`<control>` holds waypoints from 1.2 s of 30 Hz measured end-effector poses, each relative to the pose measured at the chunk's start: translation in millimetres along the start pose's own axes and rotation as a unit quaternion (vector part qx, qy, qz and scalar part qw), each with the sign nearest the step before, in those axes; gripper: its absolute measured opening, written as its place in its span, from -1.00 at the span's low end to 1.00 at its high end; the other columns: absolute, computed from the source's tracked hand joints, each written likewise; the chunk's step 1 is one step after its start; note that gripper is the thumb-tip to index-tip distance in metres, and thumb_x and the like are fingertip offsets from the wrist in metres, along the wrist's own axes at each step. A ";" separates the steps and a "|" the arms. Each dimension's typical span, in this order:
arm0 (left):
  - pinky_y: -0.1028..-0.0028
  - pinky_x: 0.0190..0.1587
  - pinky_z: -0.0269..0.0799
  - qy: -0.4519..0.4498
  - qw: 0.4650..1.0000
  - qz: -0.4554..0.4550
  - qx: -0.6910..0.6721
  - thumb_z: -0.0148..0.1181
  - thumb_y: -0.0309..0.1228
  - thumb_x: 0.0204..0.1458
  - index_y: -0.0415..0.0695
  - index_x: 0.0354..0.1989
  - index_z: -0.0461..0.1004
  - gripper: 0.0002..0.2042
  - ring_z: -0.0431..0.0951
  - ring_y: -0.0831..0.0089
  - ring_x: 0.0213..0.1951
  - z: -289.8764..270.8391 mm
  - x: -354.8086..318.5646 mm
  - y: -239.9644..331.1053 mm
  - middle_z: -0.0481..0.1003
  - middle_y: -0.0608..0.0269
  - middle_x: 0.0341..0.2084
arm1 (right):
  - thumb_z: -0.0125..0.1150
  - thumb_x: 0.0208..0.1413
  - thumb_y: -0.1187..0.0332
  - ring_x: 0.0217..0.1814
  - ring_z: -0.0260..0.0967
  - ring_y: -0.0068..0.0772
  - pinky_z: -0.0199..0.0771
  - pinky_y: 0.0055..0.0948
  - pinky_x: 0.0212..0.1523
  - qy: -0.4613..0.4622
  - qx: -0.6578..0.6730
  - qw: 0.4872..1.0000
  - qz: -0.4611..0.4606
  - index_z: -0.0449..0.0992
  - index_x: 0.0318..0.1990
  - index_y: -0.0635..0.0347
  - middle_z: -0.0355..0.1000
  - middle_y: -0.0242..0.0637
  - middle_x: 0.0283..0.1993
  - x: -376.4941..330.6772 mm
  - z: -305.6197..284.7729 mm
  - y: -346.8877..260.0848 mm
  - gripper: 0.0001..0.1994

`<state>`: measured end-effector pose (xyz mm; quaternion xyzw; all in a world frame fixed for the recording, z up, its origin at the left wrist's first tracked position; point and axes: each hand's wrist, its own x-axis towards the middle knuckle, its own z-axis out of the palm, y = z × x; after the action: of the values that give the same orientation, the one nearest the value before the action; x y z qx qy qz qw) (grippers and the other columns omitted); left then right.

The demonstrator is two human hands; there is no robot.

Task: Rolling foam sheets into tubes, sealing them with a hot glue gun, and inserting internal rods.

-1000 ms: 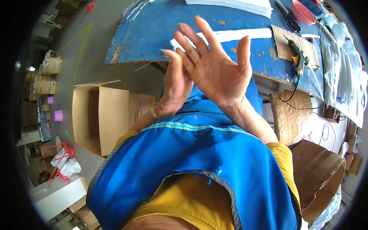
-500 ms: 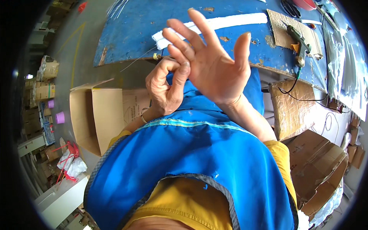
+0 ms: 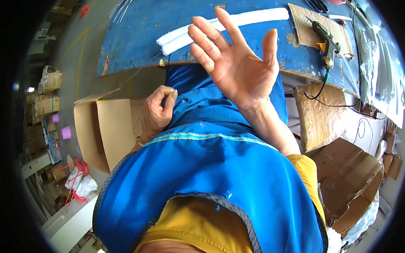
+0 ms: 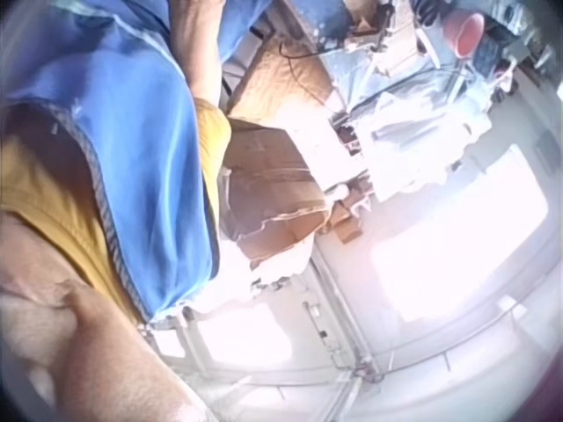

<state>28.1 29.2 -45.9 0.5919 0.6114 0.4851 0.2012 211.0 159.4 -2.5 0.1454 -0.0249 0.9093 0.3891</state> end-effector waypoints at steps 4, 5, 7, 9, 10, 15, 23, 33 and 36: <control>0.42 -0.61 0.11 -0.023 0.994 0.042 0.099 0.20 -0.64 -0.13 -0.13 -0.75 0.18 -0.68 0.27 0.34 -0.69 -3.3 -9.5 0.6 0.27 0.29 -0.82 | 0.05 0.05 -0.13 0.42 -0.20 -0.05 -0.17 -0.11 0.36 -0.006 0.019 1.000 0.013 -0.19 0.34 0.16 -0.30 0.08 0.40 1.2 -6.1 3.0 -0.14; 0.43 -0.59 0.16 0.007 0.995 0.065 0.082 0.21 -0.64 -0.14 -0.14 -0.72 0.22 -0.71 0.30 0.35 -0.66 -0.8 -6.8 2.6 0.30 0.29 -0.78 | 0.05 0.05 -0.13 0.42 -0.20 -0.05 -0.17 -0.11 0.36 -0.005 0.019 1.000 0.015 -0.19 0.34 0.16 -0.30 0.08 0.40 1.9 -6.7 4.2 -0.14; 0.47 -0.47 0.32 0.052 0.995 0.086 0.028 0.27 -0.61 -0.15 -0.18 -0.54 0.37 -0.84 0.40 0.38 -0.55 6.4 2.8 9.6 0.40 0.26 -0.61 | 0.03 0.05 -0.15 0.42 -0.22 -0.05 -0.19 -0.12 0.37 -0.020 0.016 0.999 0.024 -0.20 0.34 0.16 -0.29 0.09 0.39 3.2 -5.9 6.3 -0.14; 0.48 -0.42 0.36 0.067 0.995 0.068 -0.034 0.28 -0.59 -0.14 -0.20 -0.45 0.39 -0.85 0.43 0.39 -0.50 16.0 13.7 20.9 0.42 0.24 -0.56 | -0.02 0.06 -0.17 0.43 -0.23 -0.05 -0.20 -0.14 0.37 -0.017 -0.006 1.000 0.023 -0.21 0.34 0.16 -0.29 0.09 0.39 1.6 -2.5 8.3 -0.14; 0.49 -0.37 0.39 0.070 0.993 0.042 -0.083 0.29 -0.57 -0.14 -0.22 -0.37 0.42 -0.83 0.46 0.39 -0.46 19.6 19.4 27.1 0.44 0.22 -0.50 | -0.07 0.07 -0.20 0.43 -0.24 -0.06 -0.21 -0.16 0.37 -0.016 -0.025 0.999 0.021 -0.22 0.35 0.16 -0.28 0.09 0.39 0.3 -0.7 9.6 -0.14; 0.47 -0.39 0.39 0.037 0.989 0.136 -0.054 0.29 -0.53 -0.12 -0.23 -0.40 0.44 -0.85 0.47 0.33 -0.47 33.3 44.2 46.6 0.46 0.19 -0.51 | -0.28 0.08 -0.30 0.43 -0.24 -0.05 -0.22 -0.22 0.37 0.013 -0.183 0.983 -0.013 -0.23 0.35 0.16 -0.24 0.10 0.38 -4.9 1.9 21.1 -0.13; 0.37 -0.41 0.37 0.011 0.999 0.043 -0.030 0.15 -0.59 -0.06 -0.23 -0.45 0.41 -0.95 0.48 0.20 -0.46 40.1 45.5 49.8 0.46 0.10 -0.52 | -0.45 0.11 -0.32 0.34 -0.02 -0.09 -0.11 -0.24 0.32 -0.061 -0.361 0.929 -0.059 -0.14 0.32 0.24 -0.03 0.05 0.31 -3.8 -12.0 28.3 -0.15; 0.36 -0.43 0.35 0.045 0.985 0.163 0.038 0.07 -0.67 -0.05 -0.26 -0.36 0.36 -0.90 0.44 0.12 -0.47 46.7 43.4 41.1 0.40 0.06 -0.50 | -0.44 0.10 -0.32 0.34 -0.01 -0.10 -0.10 -0.19 0.30 -0.064 -0.400 0.912 -0.065 -0.14 0.31 0.29 -0.01 0.02 0.30 -7.2 -11.0 27.4 -0.13; 0.38 -0.47 0.32 0.046 0.982 0.179 0.042 0.08 -0.66 -0.07 -0.25 -0.38 0.35 -0.91 0.41 0.19 -0.53 47.5 42.6 40.7 0.37 0.10 -0.54 | -0.38 0.08 -0.34 0.32 0.01 -0.11 -0.06 -0.20 0.29 -0.057 -0.419 0.904 -0.062 -0.13 0.31 0.30 0.00 0.01 0.30 -10.6 -10.9 28.9 -0.11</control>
<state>79.3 78.2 -19.4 0.6767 0.5238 0.5142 0.0577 194.6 133.6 -14.0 0.0216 -0.4162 0.7793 0.4680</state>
